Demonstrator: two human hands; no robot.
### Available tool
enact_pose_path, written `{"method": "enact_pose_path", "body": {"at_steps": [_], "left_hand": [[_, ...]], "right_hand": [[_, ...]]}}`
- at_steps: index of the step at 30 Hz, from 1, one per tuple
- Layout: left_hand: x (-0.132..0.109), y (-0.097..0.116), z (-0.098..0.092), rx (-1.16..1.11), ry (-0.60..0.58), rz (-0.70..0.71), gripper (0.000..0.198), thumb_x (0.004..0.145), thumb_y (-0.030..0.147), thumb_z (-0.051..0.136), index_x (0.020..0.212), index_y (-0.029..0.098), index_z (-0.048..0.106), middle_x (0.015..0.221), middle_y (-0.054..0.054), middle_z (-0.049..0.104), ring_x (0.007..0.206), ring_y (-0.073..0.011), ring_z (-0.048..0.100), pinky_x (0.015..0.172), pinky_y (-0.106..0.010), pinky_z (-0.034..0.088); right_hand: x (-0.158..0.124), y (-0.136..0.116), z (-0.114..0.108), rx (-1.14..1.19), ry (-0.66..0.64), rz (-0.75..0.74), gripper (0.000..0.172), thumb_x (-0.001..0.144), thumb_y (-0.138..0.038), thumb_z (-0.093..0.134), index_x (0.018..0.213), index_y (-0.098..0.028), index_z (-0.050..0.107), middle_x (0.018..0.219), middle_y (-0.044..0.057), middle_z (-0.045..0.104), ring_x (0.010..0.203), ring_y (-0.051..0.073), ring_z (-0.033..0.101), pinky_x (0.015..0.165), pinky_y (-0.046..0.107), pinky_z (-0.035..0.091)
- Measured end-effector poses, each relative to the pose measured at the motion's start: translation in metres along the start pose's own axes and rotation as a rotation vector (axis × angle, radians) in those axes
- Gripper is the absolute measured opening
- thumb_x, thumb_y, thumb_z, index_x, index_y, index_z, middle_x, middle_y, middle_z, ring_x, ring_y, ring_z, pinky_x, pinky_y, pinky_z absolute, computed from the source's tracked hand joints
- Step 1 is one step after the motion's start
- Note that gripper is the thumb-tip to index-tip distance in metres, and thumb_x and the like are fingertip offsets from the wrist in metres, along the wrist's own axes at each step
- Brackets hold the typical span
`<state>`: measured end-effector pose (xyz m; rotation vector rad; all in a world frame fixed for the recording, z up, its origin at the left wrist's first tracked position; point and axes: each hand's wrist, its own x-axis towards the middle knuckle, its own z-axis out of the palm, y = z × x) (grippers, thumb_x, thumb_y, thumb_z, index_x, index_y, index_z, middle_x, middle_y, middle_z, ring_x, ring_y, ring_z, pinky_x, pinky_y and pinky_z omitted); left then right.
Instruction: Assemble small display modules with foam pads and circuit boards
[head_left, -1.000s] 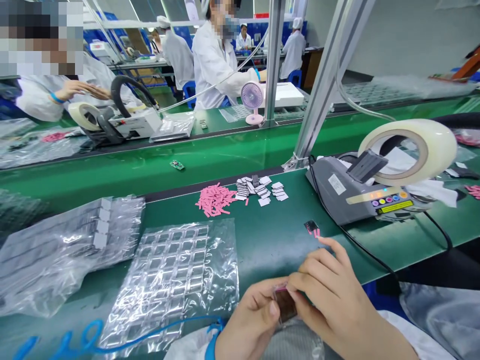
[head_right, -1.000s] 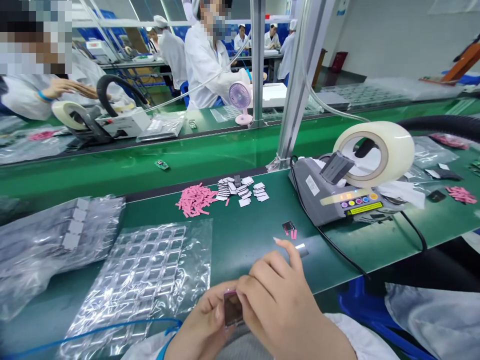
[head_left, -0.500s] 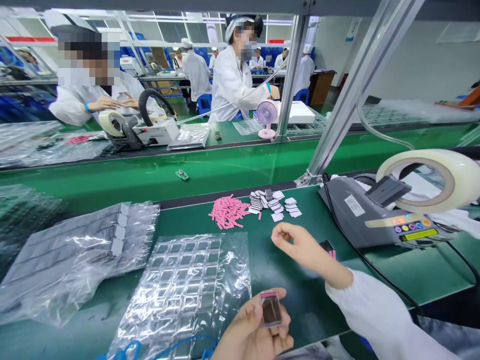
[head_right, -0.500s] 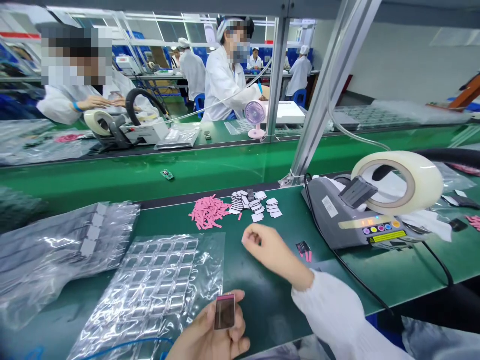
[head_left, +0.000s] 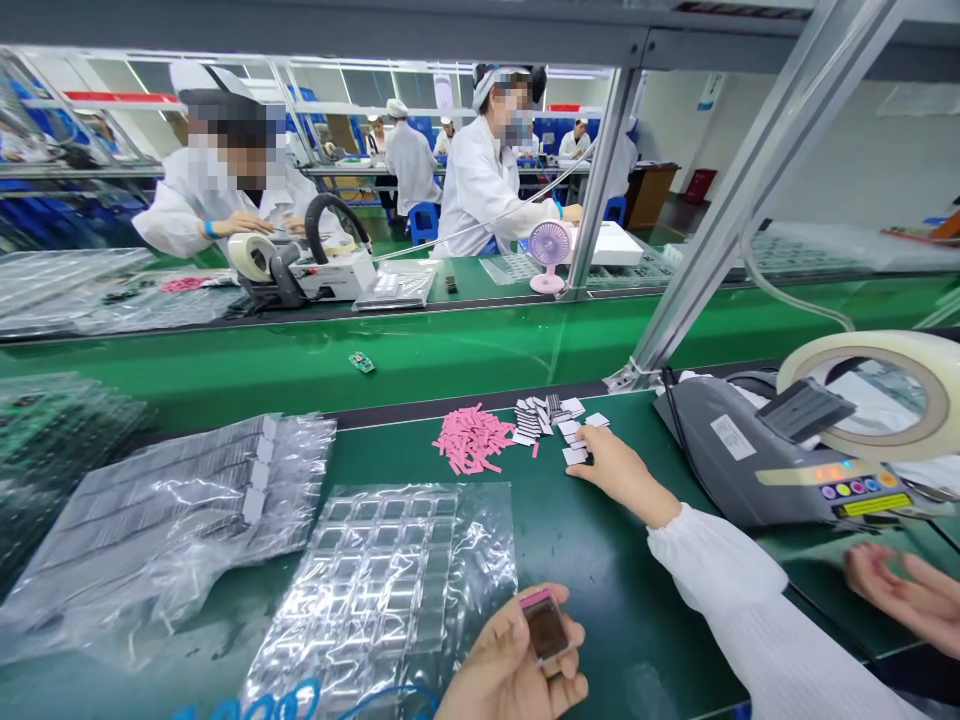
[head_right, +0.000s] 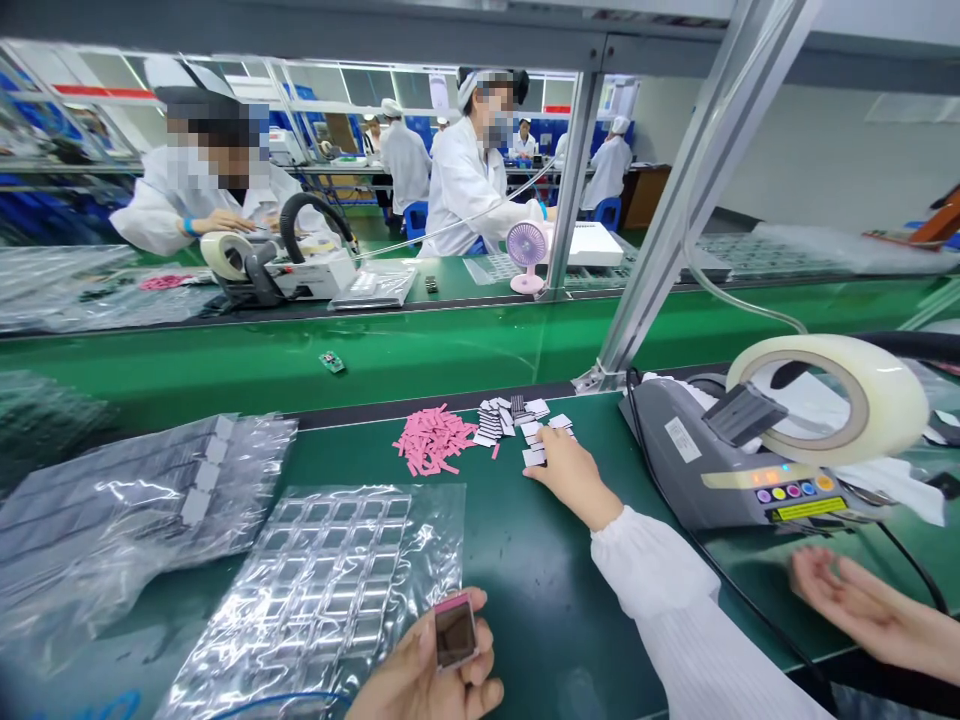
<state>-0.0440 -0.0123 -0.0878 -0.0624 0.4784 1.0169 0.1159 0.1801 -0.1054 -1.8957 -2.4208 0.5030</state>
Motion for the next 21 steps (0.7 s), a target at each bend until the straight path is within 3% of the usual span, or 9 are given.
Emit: {"method": "enact_pose_path", "body": {"at_steps": [4,8,12,14,18,21], "left_hand": [[0.005,-0.005,0.001,0.026,-0.010,0.016,0.032,0.071,0.035,0.074,0.095,0.015,0.072,0.080,-0.006,0.070,0.067,-0.0112,0.059,0.073,-0.028,0.044],[0.006,-0.007,0.001,0.045,-0.023,0.028,0.031,0.071,0.035,0.074,0.095,0.016,0.072,0.081,-0.006,0.071,0.069,-0.0121,0.060,0.075,-0.030,0.045],[0.006,-0.008,-0.001,0.064,0.024,0.052,0.031,0.070,0.037,0.074,0.094,0.019,0.072,0.098,-0.007,0.072,0.087,-0.0179,0.062,0.085,-0.035,0.044],[0.006,-0.011,0.000,0.074,0.039,0.046,0.029,0.070,0.036,0.074,0.093,0.019,0.072,0.108,-0.008,0.070,0.101,-0.0208,0.060,0.092,-0.037,0.042],[0.008,-0.021,0.007,0.117,-0.046,0.004,0.033,0.066,0.035,0.077,0.092,0.014,0.073,0.110,-0.012,0.070,0.118,-0.0289,0.052,0.098,-0.041,0.040],[0.010,-0.029,0.016,0.127,-0.104,0.016,0.031,0.064,0.031,0.079,0.090,0.014,0.074,0.104,-0.010,0.071,0.113,-0.0281,0.055,0.096,-0.042,0.041]], "right_hand": [[0.004,-0.017,0.007,-0.029,0.046,0.078,0.031,0.089,-0.036,0.055,0.112,-0.016,0.055,0.112,0.007,0.058,0.095,0.019,0.060,0.079,0.039,0.052],[-0.006,-0.029,0.009,0.006,0.046,0.025,0.029,0.088,-0.033,0.056,0.112,-0.016,0.055,0.115,0.007,0.057,0.099,0.020,0.058,0.083,0.041,0.050],[-0.047,-0.020,0.001,0.137,-0.004,-0.138,0.021,0.083,-0.022,0.061,0.102,-0.015,0.055,0.103,0.005,0.058,0.093,0.018,0.057,0.082,0.037,0.049],[-0.075,-0.015,-0.009,0.232,-0.043,-0.234,0.027,0.075,-0.012,0.063,0.097,-0.018,0.051,0.097,0.002,0.056,0.088,0.015,0.056,0.078,0.029,0.049],[-0.125,-0.005,-0.032,0.397,-0.062,-0.369,0.036,0.069,0.000,0.050,0.094,-0.024,0.043,0.102,0.000,0.052,0.095,0.013,0.054,0.083,0.026,0.047],[-0.147,0.002,-0.044,0.523,-0.024,-0.435,0.038,0.071,0.001,0.044,0.097,-0.026,0.041,0.108,0.002,0.051,0.101,0.015,0.052,0.086,0.029,0.045]]}}
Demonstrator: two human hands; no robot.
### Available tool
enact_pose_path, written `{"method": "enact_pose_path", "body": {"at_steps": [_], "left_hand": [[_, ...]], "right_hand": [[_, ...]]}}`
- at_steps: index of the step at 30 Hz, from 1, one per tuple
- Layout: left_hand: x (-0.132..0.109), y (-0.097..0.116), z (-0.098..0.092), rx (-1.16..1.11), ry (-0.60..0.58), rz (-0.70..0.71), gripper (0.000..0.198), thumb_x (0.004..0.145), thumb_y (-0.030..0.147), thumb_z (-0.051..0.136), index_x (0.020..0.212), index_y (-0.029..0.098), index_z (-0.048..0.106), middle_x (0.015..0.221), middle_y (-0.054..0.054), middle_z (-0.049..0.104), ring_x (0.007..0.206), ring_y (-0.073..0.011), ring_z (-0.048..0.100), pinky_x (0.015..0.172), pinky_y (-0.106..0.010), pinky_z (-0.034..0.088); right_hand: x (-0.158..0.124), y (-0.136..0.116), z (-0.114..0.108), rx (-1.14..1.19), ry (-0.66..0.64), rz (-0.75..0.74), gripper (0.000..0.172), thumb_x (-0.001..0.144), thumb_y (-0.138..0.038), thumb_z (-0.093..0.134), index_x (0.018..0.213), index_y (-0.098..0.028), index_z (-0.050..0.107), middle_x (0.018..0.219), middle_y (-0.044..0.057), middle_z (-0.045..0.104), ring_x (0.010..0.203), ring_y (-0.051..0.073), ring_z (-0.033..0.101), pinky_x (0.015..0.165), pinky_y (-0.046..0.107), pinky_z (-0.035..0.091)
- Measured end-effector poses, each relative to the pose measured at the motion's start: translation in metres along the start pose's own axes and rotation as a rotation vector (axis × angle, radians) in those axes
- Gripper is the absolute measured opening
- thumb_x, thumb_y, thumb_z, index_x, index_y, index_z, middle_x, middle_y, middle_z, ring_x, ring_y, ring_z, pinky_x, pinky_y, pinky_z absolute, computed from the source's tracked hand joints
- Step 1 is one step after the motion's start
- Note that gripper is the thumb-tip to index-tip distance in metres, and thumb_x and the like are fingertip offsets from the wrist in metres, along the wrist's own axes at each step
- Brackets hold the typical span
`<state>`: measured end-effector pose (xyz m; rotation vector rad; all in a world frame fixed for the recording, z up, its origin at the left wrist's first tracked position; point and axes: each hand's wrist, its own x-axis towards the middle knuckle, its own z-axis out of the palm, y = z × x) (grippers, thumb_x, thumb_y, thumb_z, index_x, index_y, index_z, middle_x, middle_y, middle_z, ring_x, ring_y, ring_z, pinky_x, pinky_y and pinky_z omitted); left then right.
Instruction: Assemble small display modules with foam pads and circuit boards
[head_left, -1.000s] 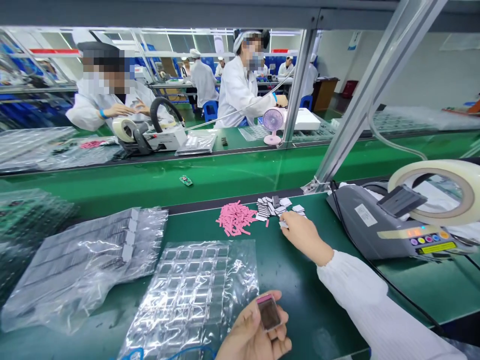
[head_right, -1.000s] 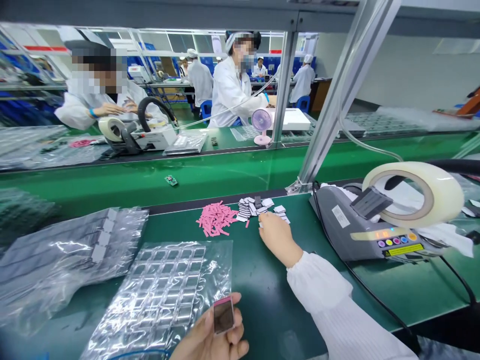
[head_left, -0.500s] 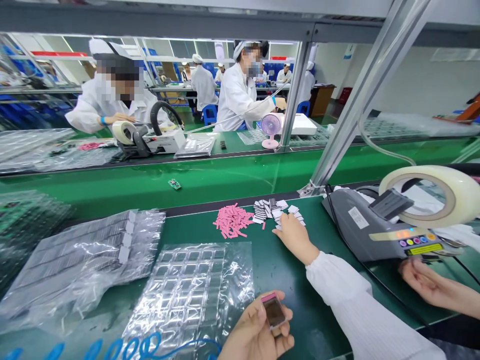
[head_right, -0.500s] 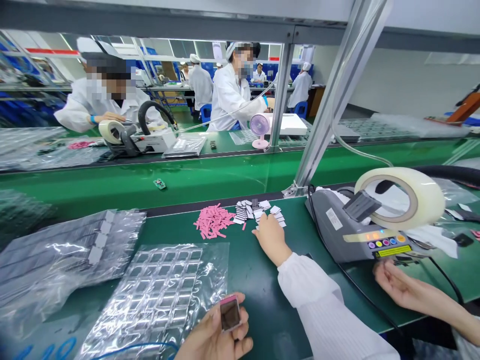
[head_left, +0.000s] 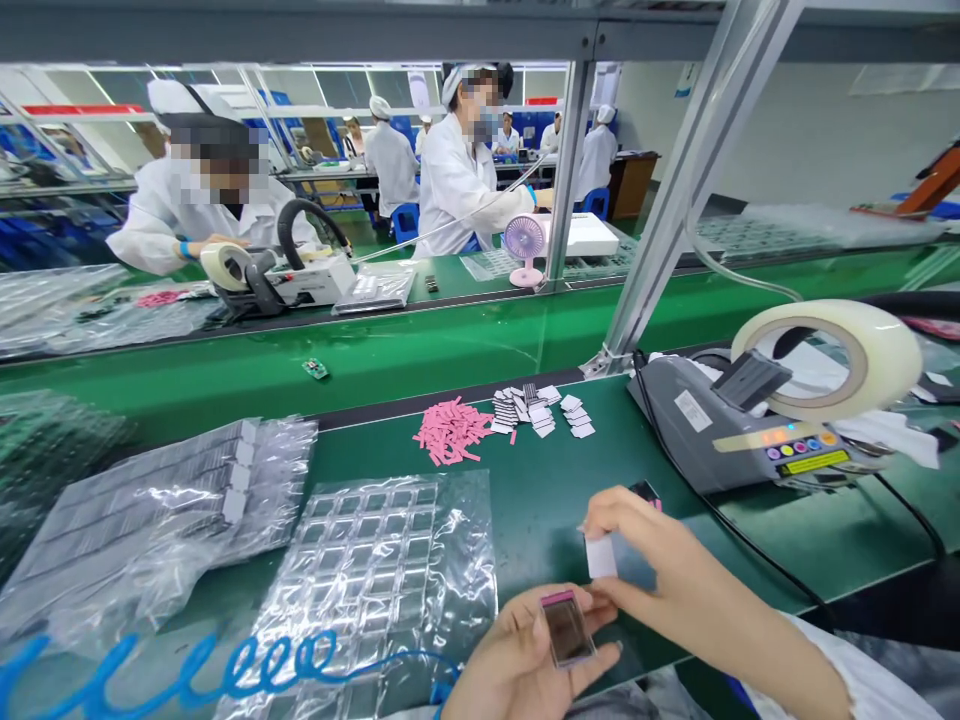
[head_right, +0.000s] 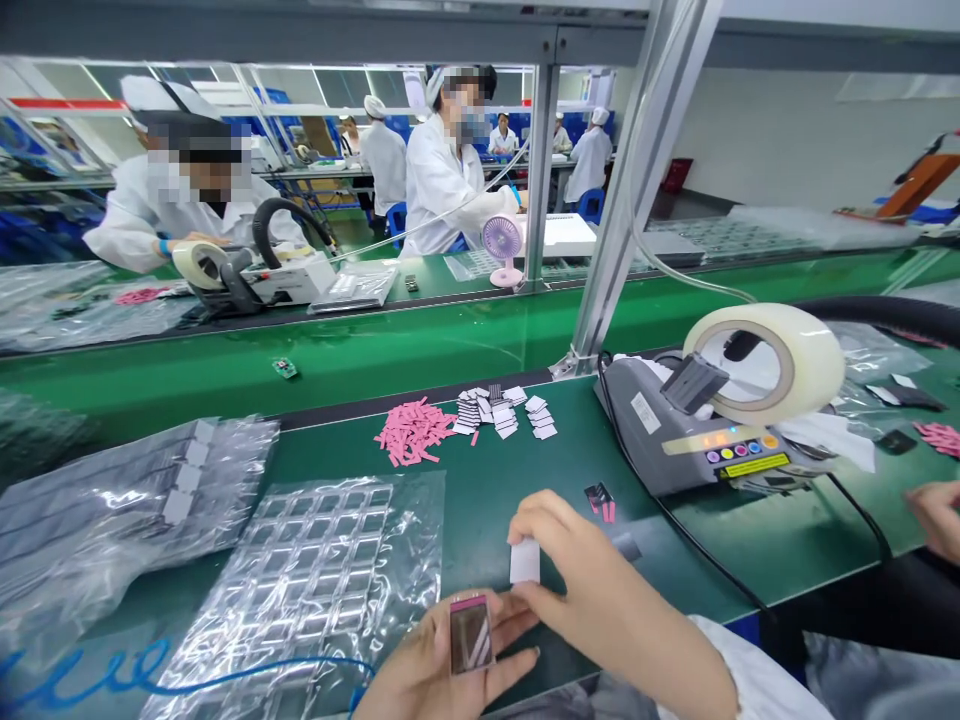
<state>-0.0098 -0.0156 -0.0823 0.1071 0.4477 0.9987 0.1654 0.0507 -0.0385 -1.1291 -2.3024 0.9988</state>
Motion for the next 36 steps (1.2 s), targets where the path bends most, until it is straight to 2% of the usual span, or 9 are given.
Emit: {"method": "enact_pose_path", "body": {"at_steps": [6,12,15,18,23,27,31,33,36], "left_hand": [[0.004,-0.008,0.023,0.037,-0.097,-0.019,0.034,0.060,0.031,0.081,0.085,0.009,0.074,0.087,-0.009,0.071,0.081,-0.0156,0.061,0.082,-0.027,0.045],[-0.001,-0.015,0.022,0.095,-0.082,0.029,0.037,0.057,0.038,0.082,0.081,0.010,0.074,0.082,-0.007,0.068,0.078,-0.0145,0.060,0.068,-0.021,0.043],[-0.001,-0.014,0.024,0.114,-0.109,0.001,0.035,0.058,0.039,0.081,0.081,0.013,0.075,0.087,-0.007,0.069,0.084,-0.0172,0.061,0.074,-0.024,0.045],[0.000,-0.013,0.027,0.121,-0.128,-0.015,0.034,0.057,0.039,0.082,0.079,0.014,0.075,0.090,-0.007,0.068,0.091,-0.0186,0.060,0.085,-0.028,0.044],[0.003,-0.014,0.024,0.164,-0.096,0.022,0.031,0.058,0.039,0.081,0.076,0.015,0.075,0.079,-0.003,0.067,0.083,-0.0142,0.059,0.088,-0.027,0.043],[0.003,-0.013,0.025,0.189,-0.081,0.036,0.030,0.059,0.038,0.081,0.077,0.015,0.076,0.081,-0.003,0.067,0.080,-0.0138,0.059,0.078,-0.025,0.045],[0.004,-0.011,0.030,0.147,-0.079,0.048,0.026,0.061,0.033,0.081,0.076,0.013,0.075,0.079,-0.002,0.069,0.078,-0.0115,0.060,0.079,-0.021,0.046],[0.004,-0.008,0.032,0.116,-0.079,0.067,0.023,0.064,0.033,0.079,0.077,0.014,0.075,0.091,-0.004,0.072,0.087,-0.0142,0.063,0.087,-0.024,0.046],[0.004,0.000,0.032,0.127,-0.057,0.089,0.026,0.069,0.037,0.074,0.083,0.015,0.076,0.114,-0.010,0.069,0.110,-0.0253,0.059,0.100,-0.035,0.041]], "right_hand": [[-0.021,-0.009,-0.002,0.115,-0.106,-0.021,0.046,0.069,0.004,0.048,0.103,-0.027,0.047,0.108,-0.001,0.056,0.095,0.011,0.056,0.079,0.018,0.048],[-0.035,-0.001,0.002,0.133,0.052,-0.185,0.032,0.076,-0.004,0.061,0.098,-0.026,0.052,0.113,0.002,0.057,0.096,0.009,0.060,0.071,0.011,0.050],[-0.038,0.003,0.000,0.143,0.084,-0.210,0.032,0.076,-0.015,0.069,0.102,-0.026,0.055,0.112,0.003,0.061,0.096,0.012,0.063,0.075,0.015,0.052],[-0.036,0.001,-0.002,0.044,0.220,-0.184,0.034,0.080,-0.027,0.066,0.113,-0.027,0.057,0.112,0.004,0.065,0.102,0.017,0.063,0.087,0.025,0.052],[-0.028,-0.007,0.002,-0.083,0.365,-0.314,0.017,0.088,-0.018,0.052,0.096,-0.021,0.067,0.088,0.001,0.074,0.075,0.012,0.070,0.069,0.018,0.055],[-0.027,-0.009,0.011,-0.094,0.497,-0.294,0.013,0.088,-0.020,0.055,0.085,-0.021,0.067,0.086,0.000,0.075,0.073,0.010,0.070,0.067,0.016,0.055],[-0.033,-0.014,0.019,-0.093,0.618,-0.244,0.020,0.091,-0.020,0.048,0.075,-0.019,0.062,0.083,0.003,0.072,0.074,0.011,0.068,0.067,0.018,0.053],[-0.040,-0.017,0.020,-0.116,0.697,-0.257,0.022,0.091,-0.021,0.046,0.073,-0.019,0.057,0.078,0.004,0.067,0.072,0.013,0.064,0.069,0.023,0.052],[-0.057,-0.011,0.025,0.003,0.734,-0.173,0.024,0.093,-0.029,0.043,0.071,-0.021,0.049,0.067,0.000,0.056,0.063,0.012,0.057,0.071,0.027,0.050]]}}
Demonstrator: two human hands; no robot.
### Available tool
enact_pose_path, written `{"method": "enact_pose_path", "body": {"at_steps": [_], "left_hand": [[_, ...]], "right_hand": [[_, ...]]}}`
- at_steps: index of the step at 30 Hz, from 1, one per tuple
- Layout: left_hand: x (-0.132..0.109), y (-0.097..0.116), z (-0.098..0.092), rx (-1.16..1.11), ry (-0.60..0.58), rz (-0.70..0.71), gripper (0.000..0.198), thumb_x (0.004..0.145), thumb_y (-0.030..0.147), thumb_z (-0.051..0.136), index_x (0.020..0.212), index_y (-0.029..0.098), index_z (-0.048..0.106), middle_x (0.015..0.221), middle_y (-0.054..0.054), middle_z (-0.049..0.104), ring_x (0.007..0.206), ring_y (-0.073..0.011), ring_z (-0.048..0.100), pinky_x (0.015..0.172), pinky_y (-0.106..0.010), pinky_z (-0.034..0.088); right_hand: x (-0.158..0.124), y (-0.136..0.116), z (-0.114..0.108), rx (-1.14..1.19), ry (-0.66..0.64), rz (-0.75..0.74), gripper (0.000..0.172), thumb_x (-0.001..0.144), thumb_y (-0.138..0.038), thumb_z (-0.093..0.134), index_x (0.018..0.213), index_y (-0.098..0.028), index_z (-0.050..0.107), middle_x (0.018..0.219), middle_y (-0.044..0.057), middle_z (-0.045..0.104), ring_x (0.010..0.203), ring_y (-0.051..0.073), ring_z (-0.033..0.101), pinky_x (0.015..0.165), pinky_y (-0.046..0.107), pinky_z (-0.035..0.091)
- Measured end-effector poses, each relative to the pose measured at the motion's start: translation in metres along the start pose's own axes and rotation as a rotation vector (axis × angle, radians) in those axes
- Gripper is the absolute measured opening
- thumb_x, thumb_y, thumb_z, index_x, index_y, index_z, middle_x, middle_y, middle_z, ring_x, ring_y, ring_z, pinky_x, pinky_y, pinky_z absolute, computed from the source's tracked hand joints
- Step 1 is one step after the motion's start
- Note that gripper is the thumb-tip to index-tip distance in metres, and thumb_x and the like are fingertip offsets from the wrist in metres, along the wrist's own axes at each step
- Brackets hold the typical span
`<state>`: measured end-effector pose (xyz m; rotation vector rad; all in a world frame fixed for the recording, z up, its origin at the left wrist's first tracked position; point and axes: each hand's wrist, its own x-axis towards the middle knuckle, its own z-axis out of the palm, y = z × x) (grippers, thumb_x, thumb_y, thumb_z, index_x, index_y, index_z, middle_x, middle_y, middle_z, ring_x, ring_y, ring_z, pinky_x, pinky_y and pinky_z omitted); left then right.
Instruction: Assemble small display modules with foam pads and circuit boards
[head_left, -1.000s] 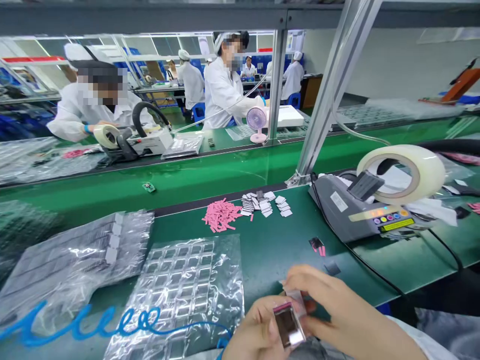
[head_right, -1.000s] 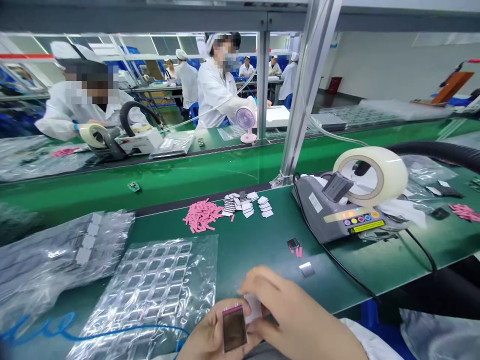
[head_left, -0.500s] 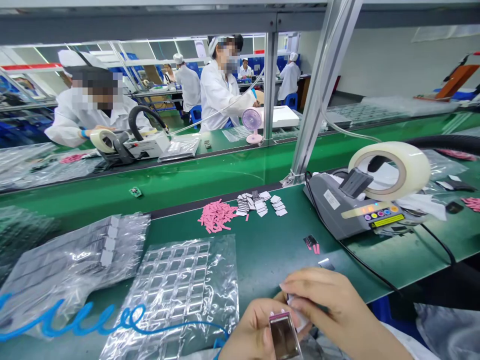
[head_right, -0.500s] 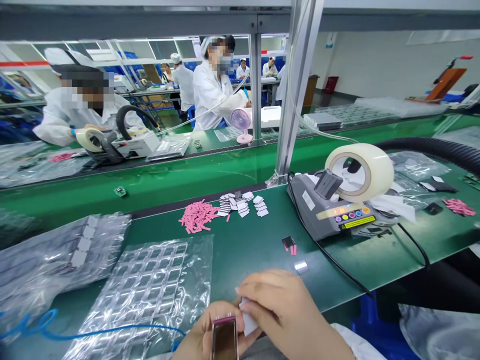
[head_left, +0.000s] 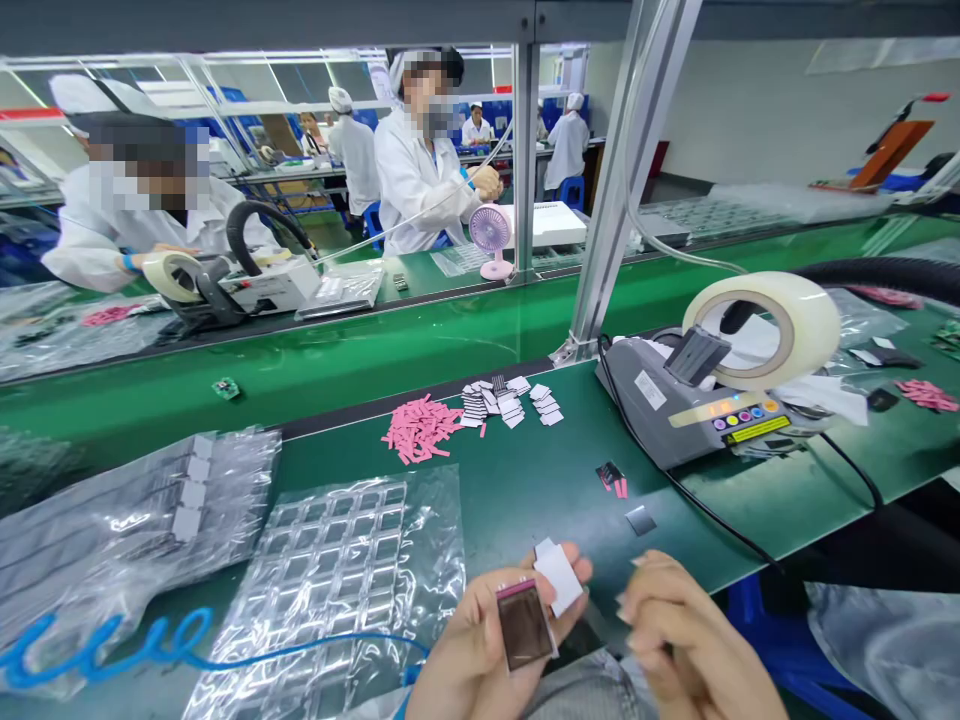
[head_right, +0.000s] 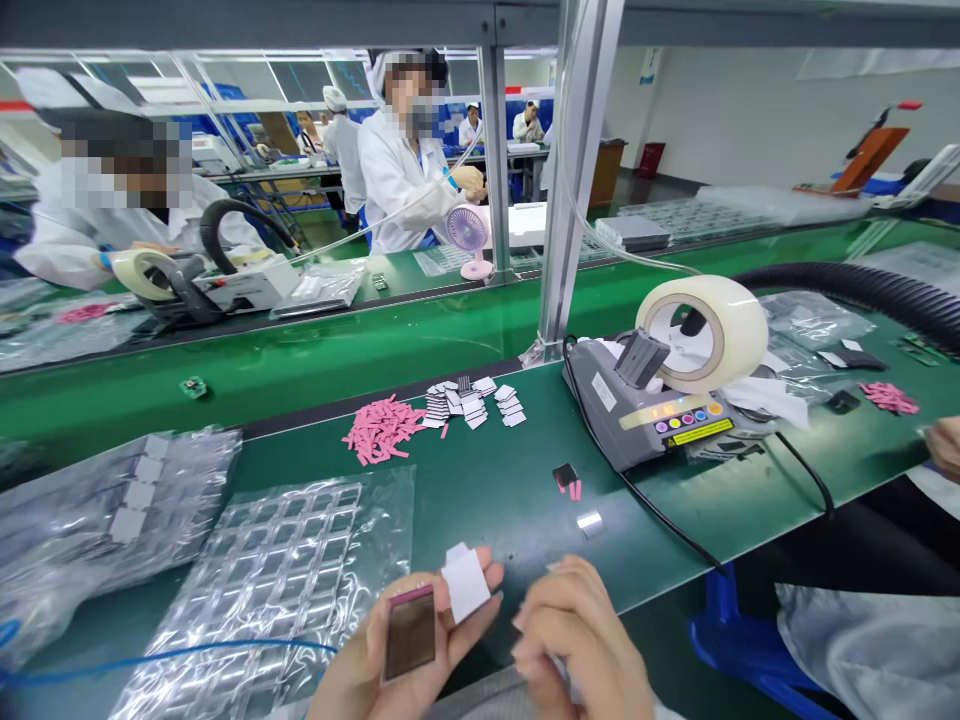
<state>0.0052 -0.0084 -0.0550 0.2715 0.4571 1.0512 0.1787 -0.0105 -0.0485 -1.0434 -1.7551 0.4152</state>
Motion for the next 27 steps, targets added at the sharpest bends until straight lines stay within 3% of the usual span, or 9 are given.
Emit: {"method": "enact_pose_path", "body": {"at_steps": [2,5,8,10,13,16,18,23,27], "left_hand": [[0.000,0.005,-0.001,-0.001,0.013,0.020,0.028,0.069,0.039,0.073,0.085,0.016,0.076,0.117,-0.010,0.068,0.116,-0.0291,0.056,0.103,-0.041,0.039],[0.000,0.007,-0.002,-0.017,0.004,0.010,0.029,0.067,0.041,0.075,0.085,0.019,0.076,0.115,-0.010,0.069,0.113,-0.0279,0.058,0.100,-0.039,0.042],[0.002,0.003,-0.001,-0.017,0.004,-0.042,0.027,0.063,0.042,0.077,0.080,0.020,0.077,0.115,-0.009,0.069,0.114,-0.0254,0.057,0.100,-0.033,0.040],[0.005,0.000,-0.001,0.012,-0.014,-0.075,0.029,0.060,0.042,0.079,0.079,0.020,0.076,0.118,-0.010,0.068,0.117,-0.0257,0.055,0.101,-0.033,0.037],[0.010,-0.005,-0.001,0.109,-0.072,-0.101,0.035,0.060,0.043,0.079,0.081,0.015,0.075,0.109,-0.011,0.069,0.105,-0.0249,0.059,0.093,-0.034,0.042],[0.014,-0.009,-0.002,0.144,-0.146,-0.120,0.037,0.062,0.045,0.077,0.082,0.014,0.073,0.080,-0.005,0.066,0.075,-0.0180,0.060,0.073,-0.032,0.046],[0.017,-0.011,-0.002,0.139,-0.196,-0.135,0.038,0.061,0.046,0.077,0.081,0.014,0.073,0.072,-0.003,0.061,0.067,-0.0156,0.057,0.066,-0.031,0.044],[0.020,-0.009,-0.002,0.149,-0.216,-0.129,0.039,0.057,0.044,0.080,0.078,0.011,0.074,0.078,-0.005,0.060,0.077,-0.0200,0.059,0.071,-0.031,0.043],[0.017,-0.002,-0.005,0.099,-0.154,-0.162,0.031,0.063,0.040,0.077,0.082,0.015,0.074,0.114,-0.010,0.062,0.104,-0.0264,0.055,0.089,-0.038,0.039]], "right_hand": [[-0.015,0.014,-0.001,0.080,-0.124,0.132,0.025,0.093,-0.032,0.042,0.072,-0.021,0.048,0.065,-0.002,0.053,0.058,0.011,0.053,0.062,0.024,0.049],[-0.040,0.045,0.008,0.086,-0.362,0.279,0.022,0.090,-0.030,0.047,0.071,-0.022,0.055,0.066,0.000,0.055,0.062,0.014,0.052,0.056,0.025,0.044],[-0.051,0.062,0.016,0.066,-0.340,0.390,0.024,0.089,-0.034,0.048,0.072,-0.021,0.057,0.072,0.004,0.057,0.070,0.017,0.051,0.064,0.030,0.045],[-0.046,0.058,0.016,0.109,-0.323,0.451,0.026,0.092,-0.038,0.043,0.077,-0.020,0.055,0.073,0.003,0.056,0.067,0.015,0.052,0.061,0.028,0.045],[-0.026,0.037,0.010,0.571,-0.356,0.726,0.034,0.095,-0.046,0.034,0.083,-0.019,0.050,0.066,0.000,0.055,0.052,0.009,0.051,0.046,0.020,0.041],[-0.006,0.021,0.011,1.160,-0.384,0.994,0.036,0.091,-0.051,0.044,0.089,-0.016,0.053,0.065,0.000,0.058,0.051,0.007,0.055,0.042,0.014,0.038],[0.000,0.018,0.014,1.311,-0.395,1.040,0.033,0.089,-0.046,0.052,0.095,-0.014,0.057,0.065,0.001,0.059,0.054,0.007,0.058,0.043,0.012,0.040],[-0.006,0.027,0.016,1.403,-0.389,1.118,0.031,0.085,-0.041,0.061,0.101,-0.015,0.062,0.071,0.001,0.062,0.057,0.004,0.058,0.049,0.011,0.043],[-0.007,0.029,0.000,1.309,-0.305,1.051,0.023,0.082,-0.041,0.065,0.095,-0.022,0.066,0.078,0.001,0.066,0.061,0.005,0.058,0.055,0.013,0.046]]}}
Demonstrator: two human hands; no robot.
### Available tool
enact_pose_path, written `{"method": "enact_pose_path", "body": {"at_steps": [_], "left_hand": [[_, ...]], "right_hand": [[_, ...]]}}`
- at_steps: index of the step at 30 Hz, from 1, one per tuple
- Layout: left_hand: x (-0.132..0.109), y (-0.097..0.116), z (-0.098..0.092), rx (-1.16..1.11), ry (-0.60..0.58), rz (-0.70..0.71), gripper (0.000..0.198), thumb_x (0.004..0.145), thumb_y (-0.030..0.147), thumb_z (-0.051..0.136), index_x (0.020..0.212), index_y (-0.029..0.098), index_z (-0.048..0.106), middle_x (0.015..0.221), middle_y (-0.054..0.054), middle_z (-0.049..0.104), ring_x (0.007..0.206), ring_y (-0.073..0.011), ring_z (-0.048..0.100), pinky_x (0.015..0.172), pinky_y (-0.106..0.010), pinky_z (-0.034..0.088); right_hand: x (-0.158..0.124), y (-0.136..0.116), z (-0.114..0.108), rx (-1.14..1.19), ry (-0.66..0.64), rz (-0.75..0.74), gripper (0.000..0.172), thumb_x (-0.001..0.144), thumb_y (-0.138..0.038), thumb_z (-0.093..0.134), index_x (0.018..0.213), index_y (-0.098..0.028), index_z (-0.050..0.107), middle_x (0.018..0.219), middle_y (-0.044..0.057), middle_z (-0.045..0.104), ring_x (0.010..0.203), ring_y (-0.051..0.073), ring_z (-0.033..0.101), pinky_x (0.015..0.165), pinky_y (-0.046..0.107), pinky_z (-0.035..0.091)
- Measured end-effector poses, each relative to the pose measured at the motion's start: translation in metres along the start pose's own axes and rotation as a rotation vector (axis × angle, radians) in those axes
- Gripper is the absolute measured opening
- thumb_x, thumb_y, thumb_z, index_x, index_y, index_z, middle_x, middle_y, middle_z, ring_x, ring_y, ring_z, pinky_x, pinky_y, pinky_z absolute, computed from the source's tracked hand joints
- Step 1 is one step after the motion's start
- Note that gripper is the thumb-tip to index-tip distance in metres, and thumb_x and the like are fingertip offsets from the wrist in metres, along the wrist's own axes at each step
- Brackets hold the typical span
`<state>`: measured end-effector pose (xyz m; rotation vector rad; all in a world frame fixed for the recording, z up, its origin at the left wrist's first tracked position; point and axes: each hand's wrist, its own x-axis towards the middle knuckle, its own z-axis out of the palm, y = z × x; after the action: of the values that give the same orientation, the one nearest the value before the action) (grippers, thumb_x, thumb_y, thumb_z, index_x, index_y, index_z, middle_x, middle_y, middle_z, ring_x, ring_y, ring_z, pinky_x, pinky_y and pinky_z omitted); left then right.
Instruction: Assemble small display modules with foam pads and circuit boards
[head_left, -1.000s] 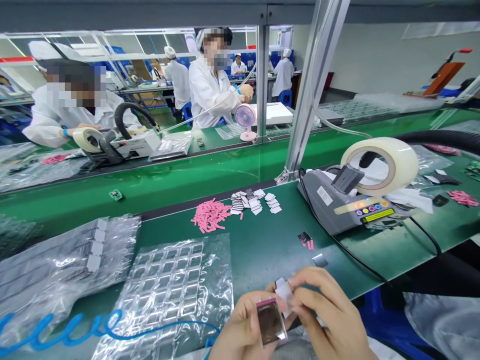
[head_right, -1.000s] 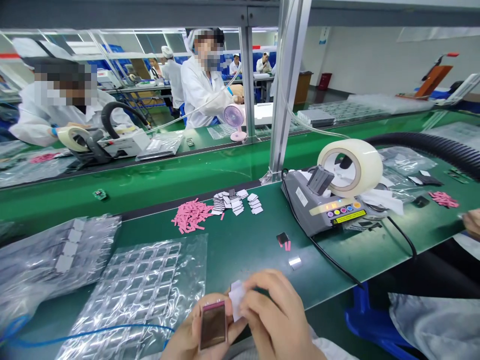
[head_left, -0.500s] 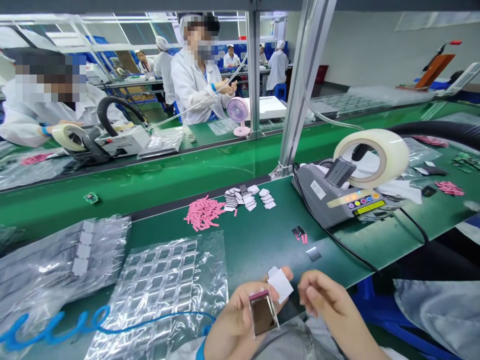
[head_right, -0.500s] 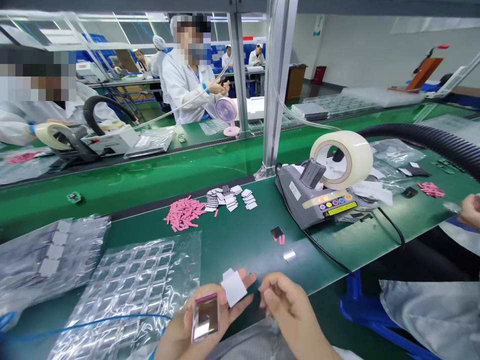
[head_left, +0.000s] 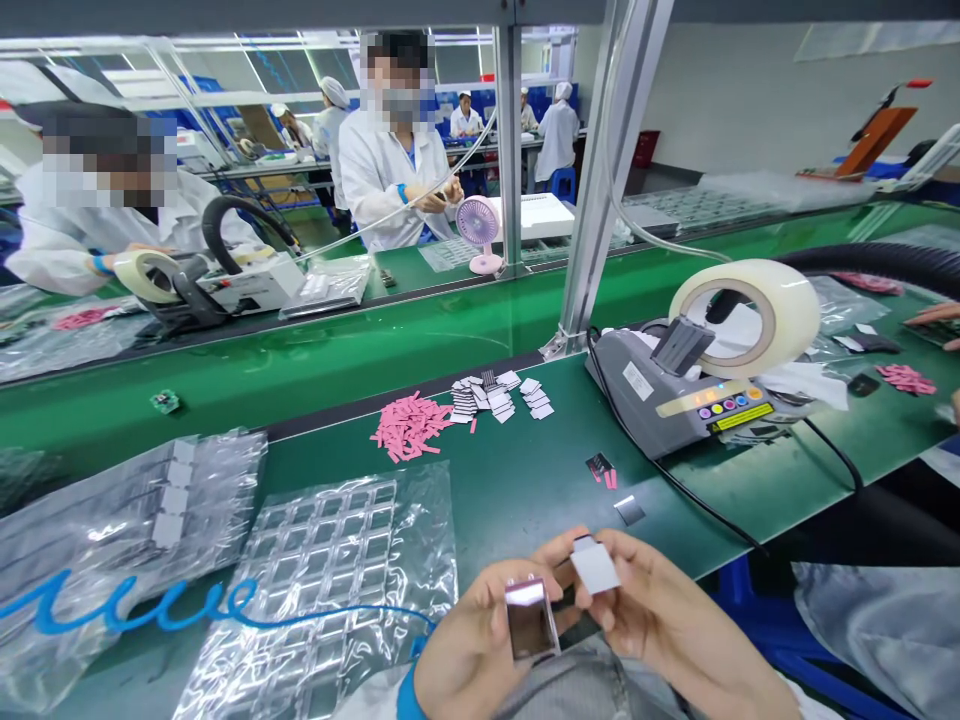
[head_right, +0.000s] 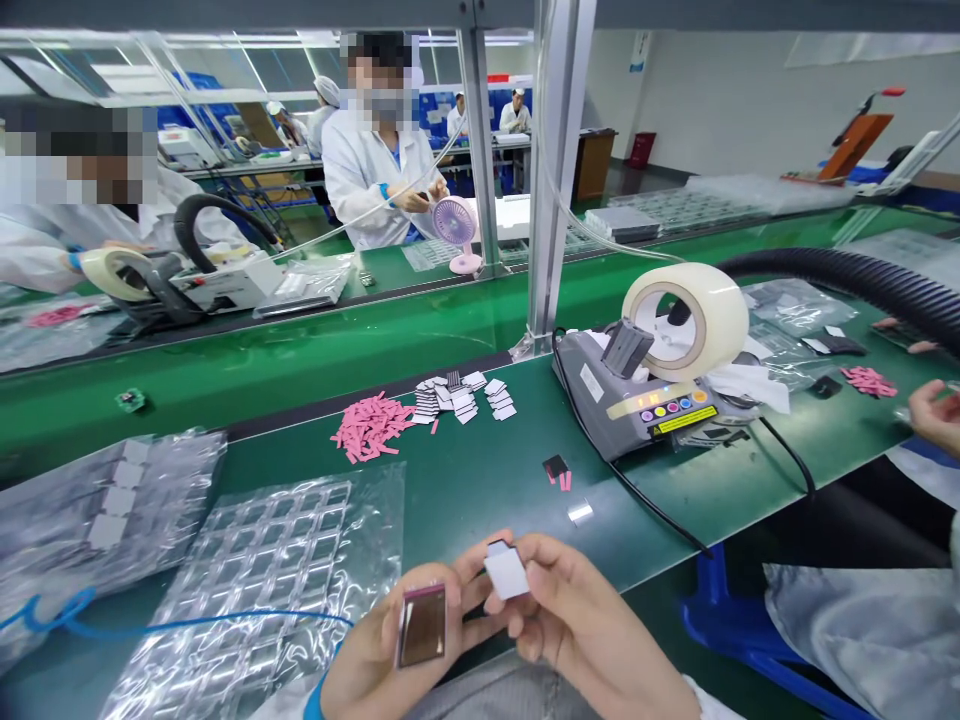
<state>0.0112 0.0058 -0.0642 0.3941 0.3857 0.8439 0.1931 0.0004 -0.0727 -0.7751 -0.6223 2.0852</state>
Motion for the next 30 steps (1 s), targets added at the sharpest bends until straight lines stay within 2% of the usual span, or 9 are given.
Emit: {"method": "enact_pose_path", "body": {"at_steps": [2,5,8,14,20,22,24,27,30], "left_hand": [[-0.003,0.000,-0.002,-0.070,0.041,-0.077,0.033,0.068,0.043,0.073,0.086,0.016,0.073,0.119,-0.011,0.063,0.113,-0.0290,0.052,0.092,-0.041,0.038],[-0.008,-0.008,-0.004,-0.174,0.055,-0.166,0.031,0.071,0.042,0.071,0.089,0.017,0.072,0.095,-0.008,0.071,0.098,-0.0245,0.060,0.083,-0.041,0.043],[-0.009,-0.019,-0.004,-0.241,0.073,-0.200,0.028,0.073,0.042,0.070,0.086,0.017,0.071,0.080,-0.004,0.071,0.078,-0.0176,0.063,0.078,-0.039,0.045],[-0.008,-0.026,-0.004,-0.233,0.115,-0.242,0.036,0.071,0.047,0.069,0.083,0.014,0.070,0.075,-0.005,0.069,0.077,-0.0187,0.063,0.075,-0.038,0.045],[-0.009,-0.029,-0.003,-0.226,0.102,-0.175,0.027,0.073,0.041,0.070,0.081,0.016,0.071,0.067,-0.003,0.070,0.063,-0.0152,0.063,0.067,-0.031,0.044],[-0.010,-0.028,-0.002,-0.217,0.112,-0.150,0.028,0.069,0.040,0.073,0.082,0.015,0.071,0.067,-0.004,0.070,0.064,-0.0154,0.064,0.066,-0.029,0.042],[-0.012,-0.025,0.001,-0.200,0.132,-0.118,0.029,0.068,0.039,0.075,0.082,0.013,0.072,0.070,-0.005,0.070,0.065,-0.0135,0.062,0.066,-0.025,0.041],[-0.014,-0.017,0.008,-0.156,0.180,-0.068,0.027,0.066,0.035,0.077,0.078,0.011,0.074,0.072,-0.005,0.069,0.064,-0.0099,0.058,0.064,-0.021,0.039],[-0.014,-0.010,0.014,-0.123,0.200,-0.059,0.025,0.064,0.034,0.079,0.070,0.010,0.073,0.062,-0.001,0.061,0.058,-0.0075,0.051,0.059,-0.019,0.036]], "right_hand": [[-0.005,-0.014,0.001,-0.271,0.051,-0.255,0.015,0.079,-0.037,0.068,0.088,-0.025,0.068,0.082,0.001,0.070,0.069,0.008,0.063,0.062,0.016,0.050],[-0.007,-0.036,0.010,-0.982,-0.001,-0.782,0.011,0.080,-0.026,0.068,0.091,-0.026,0.069,0.092,0.002,0.073,0.081,0.014,0.066,0.074,0.024,0.053],[-0.002,-0.049,0.021,-1.416,-0.173,-1.017,0.013,0.084,-0.022,0.063,0.097,-0.020,0.067,0.096,0.004,0.073,0.081,0.014,0.066,0.076,0.027,0.054],[0.003,-0.050,0.025,-1.554,-0.318,-0.939,0.011,0.085,-0.019,0.061,0.095,-0.019,0.065,0.098,0.004,0.072,0.080,0.013,0.062,0.073,0.028,0.055],[0.004,-0.058,0.033,-1.673,-0.489,-0.973,0.018,0.094,-0.019,0.046,0.094,-0.019,0.064,0.097,0.006,0.073,0.087,0.011,0.066,0.086,0.026,0.053],[0.001,-0.059,0.040,-1.774,-0.477,-0.990,0.024,0.095,-0.018,0.040,0.096,-0.021,0.064,0.102,0.004,0.073,0.094,0.013,0.066,0.090,0.029,0.052],[-0.003,-0.057,0.048,-1.855,-0.364,-1.024,0.026,0.094,-0.019,0.040,0.092,-0.023,0.065,0.106,0.005,0.071,0.097,0.016,0.066,0.086,0.032,0.054],[-0.008,-0.047,0.055,-1.890,-0.171,-1.047,0.022,0.090,-0.020,0.046,0.084,-0.023,0.067,0.096,0.006,0.074,0.087,0.019,0.069,0.076,0.032,0.057],[-0.009,-0.034,0.053,-1.861,-0.170,-1.084,0.008,0.083,-0.023,0.059,0.085,-0.021,0.066,0.085,0.002,0.075,0.074,0.017,0.070,0.079,0.034,0.055]]}}
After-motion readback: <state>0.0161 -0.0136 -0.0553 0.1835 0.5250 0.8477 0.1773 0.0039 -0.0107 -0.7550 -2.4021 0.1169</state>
